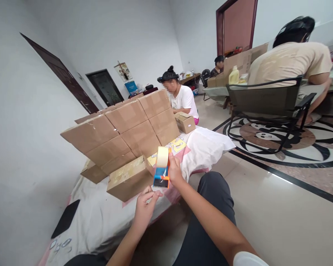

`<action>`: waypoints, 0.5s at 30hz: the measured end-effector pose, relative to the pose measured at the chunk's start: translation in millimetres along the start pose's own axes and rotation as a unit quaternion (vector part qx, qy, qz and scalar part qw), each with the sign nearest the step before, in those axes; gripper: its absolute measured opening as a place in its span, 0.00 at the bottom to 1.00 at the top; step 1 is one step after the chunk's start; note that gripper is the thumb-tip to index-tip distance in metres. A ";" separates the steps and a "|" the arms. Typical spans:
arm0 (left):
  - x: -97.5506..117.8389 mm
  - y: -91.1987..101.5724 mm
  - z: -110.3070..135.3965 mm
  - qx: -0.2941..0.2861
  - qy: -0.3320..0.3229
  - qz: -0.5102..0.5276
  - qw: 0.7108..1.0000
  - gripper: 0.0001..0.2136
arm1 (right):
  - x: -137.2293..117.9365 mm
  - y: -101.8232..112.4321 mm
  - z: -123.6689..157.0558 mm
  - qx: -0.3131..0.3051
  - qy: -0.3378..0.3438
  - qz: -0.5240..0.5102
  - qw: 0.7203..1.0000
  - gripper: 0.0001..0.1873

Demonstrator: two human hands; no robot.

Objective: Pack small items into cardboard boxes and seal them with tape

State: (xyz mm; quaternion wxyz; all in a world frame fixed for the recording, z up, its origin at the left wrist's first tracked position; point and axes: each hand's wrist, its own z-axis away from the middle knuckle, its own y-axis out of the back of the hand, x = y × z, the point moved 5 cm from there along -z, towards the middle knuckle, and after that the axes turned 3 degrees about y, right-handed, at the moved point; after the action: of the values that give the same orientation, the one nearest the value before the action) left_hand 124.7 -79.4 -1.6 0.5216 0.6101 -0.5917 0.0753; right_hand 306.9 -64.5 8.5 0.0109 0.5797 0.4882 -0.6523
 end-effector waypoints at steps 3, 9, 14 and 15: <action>17.0 3.6 16.8 0.026 -0.175 -0.123 0.977 0.18 | 10.6 5.3 31.4 -0.036 -0.127 -0.125 0.983 0.24; 33.7 -15.5 66.4 0.006 -0.345 -0.267 0.900 0.14 | 39.8 34.5 88.7 -0.094 -0.253 -0.162 0.949 0.23; -26.0 26.8 74.5 0.074 -0.292 -0.353 0.886 0.10 | -2.2 58.7 77.3 -0.136 -0.139 -0.096 0.976 0.28; -42.7 47.3 72.9 0.098 -0.248 -0.355 0.896 0.12 | -20.5 65.2 69.9 -0.141 -0.105 -0.085 0.981 0.29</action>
State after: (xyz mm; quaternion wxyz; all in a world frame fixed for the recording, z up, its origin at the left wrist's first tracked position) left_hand 36.2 -93.3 -38.4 0.2876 0.8266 -0.4356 -0.2106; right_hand 299.3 -155.3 -26.9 0.0879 0.4566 0.6191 -0.6328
